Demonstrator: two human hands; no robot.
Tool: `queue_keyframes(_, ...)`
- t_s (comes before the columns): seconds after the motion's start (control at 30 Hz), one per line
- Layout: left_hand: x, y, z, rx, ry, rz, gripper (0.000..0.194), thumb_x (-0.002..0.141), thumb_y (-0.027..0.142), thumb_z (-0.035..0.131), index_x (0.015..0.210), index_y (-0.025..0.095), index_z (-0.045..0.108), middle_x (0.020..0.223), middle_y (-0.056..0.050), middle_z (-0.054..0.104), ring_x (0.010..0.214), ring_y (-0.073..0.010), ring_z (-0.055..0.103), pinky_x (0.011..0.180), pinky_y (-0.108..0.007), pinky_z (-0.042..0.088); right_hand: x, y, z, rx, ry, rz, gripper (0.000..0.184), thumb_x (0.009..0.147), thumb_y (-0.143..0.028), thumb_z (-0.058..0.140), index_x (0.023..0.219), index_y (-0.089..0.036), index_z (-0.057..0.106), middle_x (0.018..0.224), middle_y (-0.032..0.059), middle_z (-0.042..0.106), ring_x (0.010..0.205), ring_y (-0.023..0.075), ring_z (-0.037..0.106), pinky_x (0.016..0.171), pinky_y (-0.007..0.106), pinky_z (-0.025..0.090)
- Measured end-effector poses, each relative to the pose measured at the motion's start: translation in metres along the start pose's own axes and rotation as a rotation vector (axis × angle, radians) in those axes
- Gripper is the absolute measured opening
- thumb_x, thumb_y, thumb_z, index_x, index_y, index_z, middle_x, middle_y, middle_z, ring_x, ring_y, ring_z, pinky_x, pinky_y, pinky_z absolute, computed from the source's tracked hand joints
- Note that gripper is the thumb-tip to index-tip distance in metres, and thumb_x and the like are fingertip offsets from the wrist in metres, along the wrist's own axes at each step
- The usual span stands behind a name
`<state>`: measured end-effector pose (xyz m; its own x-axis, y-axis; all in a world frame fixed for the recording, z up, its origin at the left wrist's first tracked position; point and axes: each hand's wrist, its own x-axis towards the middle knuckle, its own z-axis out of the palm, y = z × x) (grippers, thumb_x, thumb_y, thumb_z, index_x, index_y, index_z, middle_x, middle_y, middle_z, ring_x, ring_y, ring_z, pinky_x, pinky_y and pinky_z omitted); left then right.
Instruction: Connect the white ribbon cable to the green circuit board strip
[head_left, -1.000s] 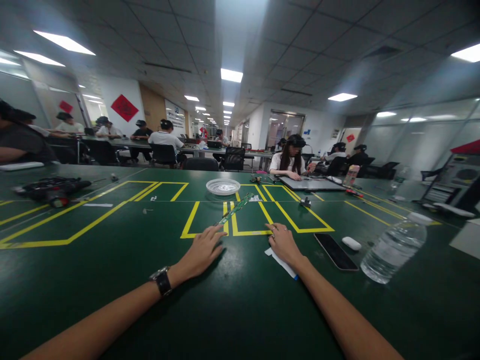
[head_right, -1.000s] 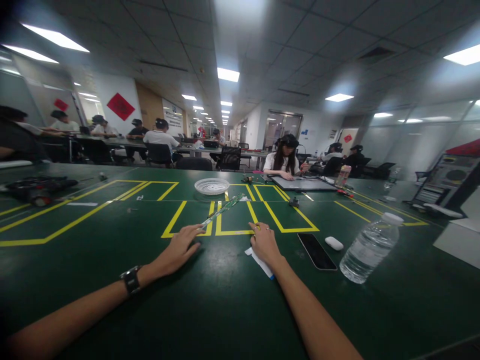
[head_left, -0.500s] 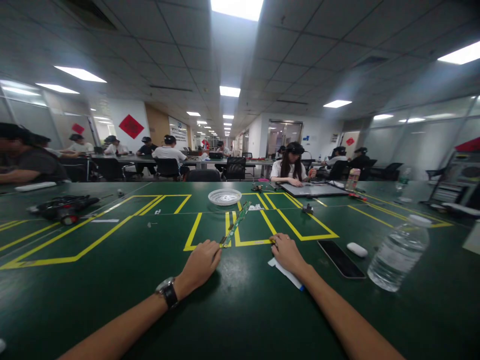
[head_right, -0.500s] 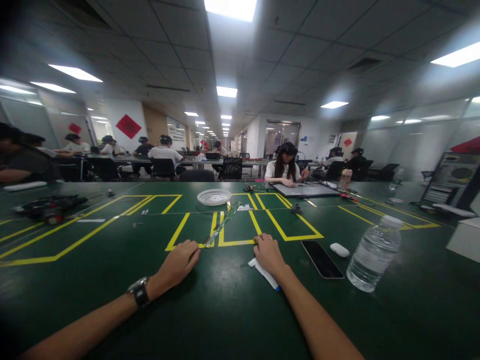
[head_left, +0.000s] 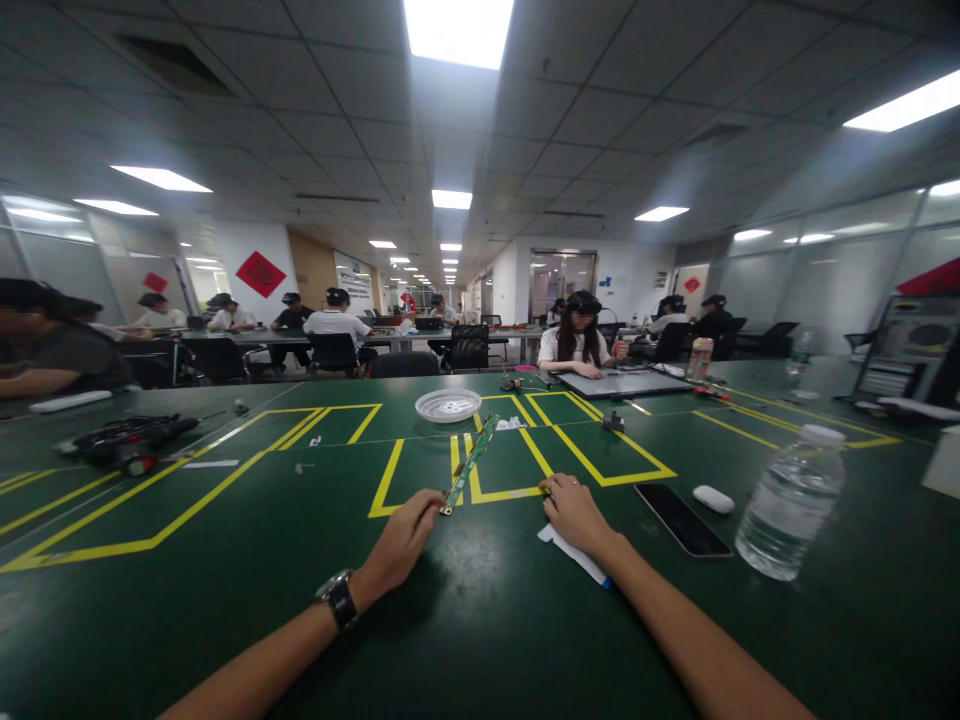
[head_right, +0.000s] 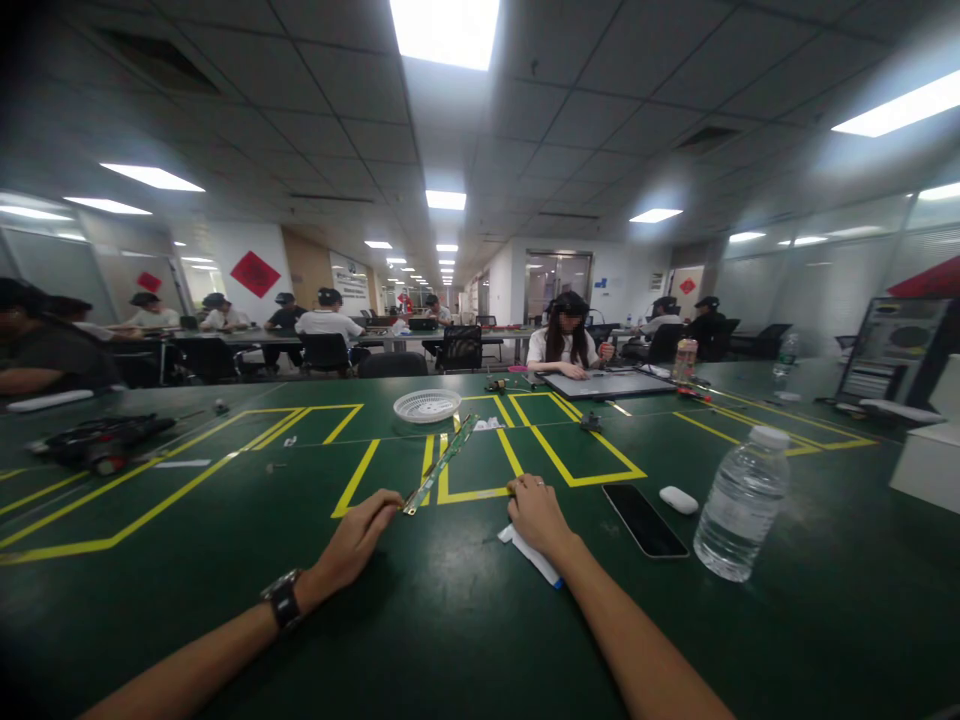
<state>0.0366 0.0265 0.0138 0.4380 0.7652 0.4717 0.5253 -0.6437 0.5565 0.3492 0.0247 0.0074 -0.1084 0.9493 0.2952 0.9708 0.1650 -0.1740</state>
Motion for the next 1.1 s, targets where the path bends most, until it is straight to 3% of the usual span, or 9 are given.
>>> queue_keyframes(0.13, 0.003, 0.001, 0.003, 0.097, -0.100, 0.058, 0.037, 0.095, 0.040, 0.034, 0.122, 0.025, 0.054, 0.123, -0.007, 0.057, 0.118, -0.0237, 0.046, 0.100, -0.043, 0.036, -0.001, -0.001, -0.002, -0.001, 0.001, -0.005, 0.036, 0.090, -0.023, 0.040, 0.118, -0.015, 0.061, 0.119, 0.0123, 0.057, 0.112, 0.0233, 0.048, 0.094, 0.033, 0.034)
queue_keyframes(0.2, 0.002, 0.001, 0.004, 0.139, -0.146, 0.063, 0.037, 0.096, 0.040, 0.032, 0.113, 0.023, 0.060, 0.112, -0.008, 0.062, 0.106, -0.0233, 0.052, 0.095, -0.042, 0.039, -0.001, -0.001, -0.001, -0.003, 0.000, -0.007, 0.036, 0.090, -0.023, 0.040, 0.118, -0.015, 0.061, 0.119, 0.0125, 0.057, 0.112, 0.0232, 0.048, 0.094, 0.033, 0.035)
queue_keyframes(0.3, 0.000, 0.003, 0.003, 0.131, -0.044, 0.017, 0.043, 0.097, 0.038, 0.024, 0.095, 0.019, 0.063, 0.092, -0.008, 0.062, 0.085, -0.0209, 0.055, 0.085, -0.038, 0.043, 0.000, 0.001, 0.001, -0.013, 0.002, -0.006, 0.036, 0.090, -0.023, 0.040, 0.118, -0.015, 0.061, 0.118, 0.0127, 0.057, 0.111, 0.0232, 0.049, 0.094, 0.033, 0.035)
queue_keyframes(0.47, 0.001, 0.009, 0.001, 0.098, -0.041, 0.013, 0.038, 0.096, 0.040, 0.030, 0.110, 0.022, 0.060, 0.108, -0.008, 0.061, 0.106, -0.0238, 0.052, 0.093, -0.041, 0.040, 0.000, 0.001, 0.002, -0.028, 0.008, -0.013, 0.036, 0.089, -0.022, 0.040, 0.118, -0.015, 0.061, 0.117, 0.0135, 0.057, 0.112, 0.0242, 0.049, 0.094, 0.035, 0.035)
queue_keyframes(0.63, -0.004, 0.007, 0.000, 0.025, 0.021, -0.026, 0.041, 0.095, 0.043, 0.028, 0.087, 0.023, 0.063, 0.080, -0.006, 0.063, 0.079, -0.0213, 0.057, 0.080, -0.036, 0.045, -0.003, 0.001, -0.001, -0.007, 0.000, -0.015, 0.037, 0.090, -0.023, 0.039, 0.120, -0.016, 0.060, 0.119, 0.0131, 0.057, 0.113, 0.0239, 0.049, 0.094, 0.034, 0.036)
queue_keyframes(0.83, 0.001, 0.003, 0.003, 0.016, -0.029, -0.066, 0.040, 0.092, 0.042, 0.038, 0.120, 0.022, 0.059, 0.123, -0.008, 0.061, 0.116, -0.0259, 0.052, 0.097, -0.041, 0.039, -0.004, 0.001, -0.001, -0.006, 0.001, -0.012, 0.037, 0.090, -0.023, 0.039, 0.120, -0.015, 0.060, 0.119, 0.0131, 0.056, 0.113, 0.0240, 0.048, 0.095, 0.034, 0.035)
queue_keyframes(0.9, 0.000, 0.004, 0.004, 0.030, -0.072, -0.046, 0.038, 0.092, 0.041, 0.038, 0.113, 0.022, 0.063, 0.108, -0.008, 0.067, 0.104, -0.0247, 0.058, 0.092, -0.038, 0.042, -0.004, 0.001, -0.002, -0.006, -0.004, -0.012, 0.037, 0.090, -0.023, 0.039, 0.121, -0.015, 0.059, 0.119, 0.0131, 0.056, 0.113, 0.0239, 0.048, 0.095, 0.034, 0.034)
queue_keyframes(1.0, -0.006, 0.004, 0.001, -0.055, 0.048, -0.070, 0.035, 0.093, 0.040, 0.036, 0.099, 0.021, 0.064, 0.076, -0.002, 0.066, 0.072, -0.0198, 0.062, 0.071, -0.031, 0.046, -0.003, 0.000, -0.003, 0.002, -0.011, -0.014, 0.038, 0.091, -0.023, 0.039, 0.121, -0.015, 0.059, 0.119, 0.0132, 0.056, 0.113, 0.0237, 0.047, 0.094, 0.034, 0.035)
queue_keyframes(1.1, -0.007, 0.002, -0.003, -0.147, 0.144, -0.076, 0.031, 0.093, 0.039, 0.038, 0.102, 0.021, 0.061, 0.088, -0.004, 0.065, 0.082, -0.0207, 0.061, 0.073, -0.030, 0.047, -0.003, 0.001, -0.003, 0.011, -0.017, -0.012, 0.038, 0.091, -0.023, 0.040, 0.121, -0.015, 0.060, 0.120, 0.0133, 0.056, 0.113, 0.0236, 0.047, 0.095, 0.034, 0.034)
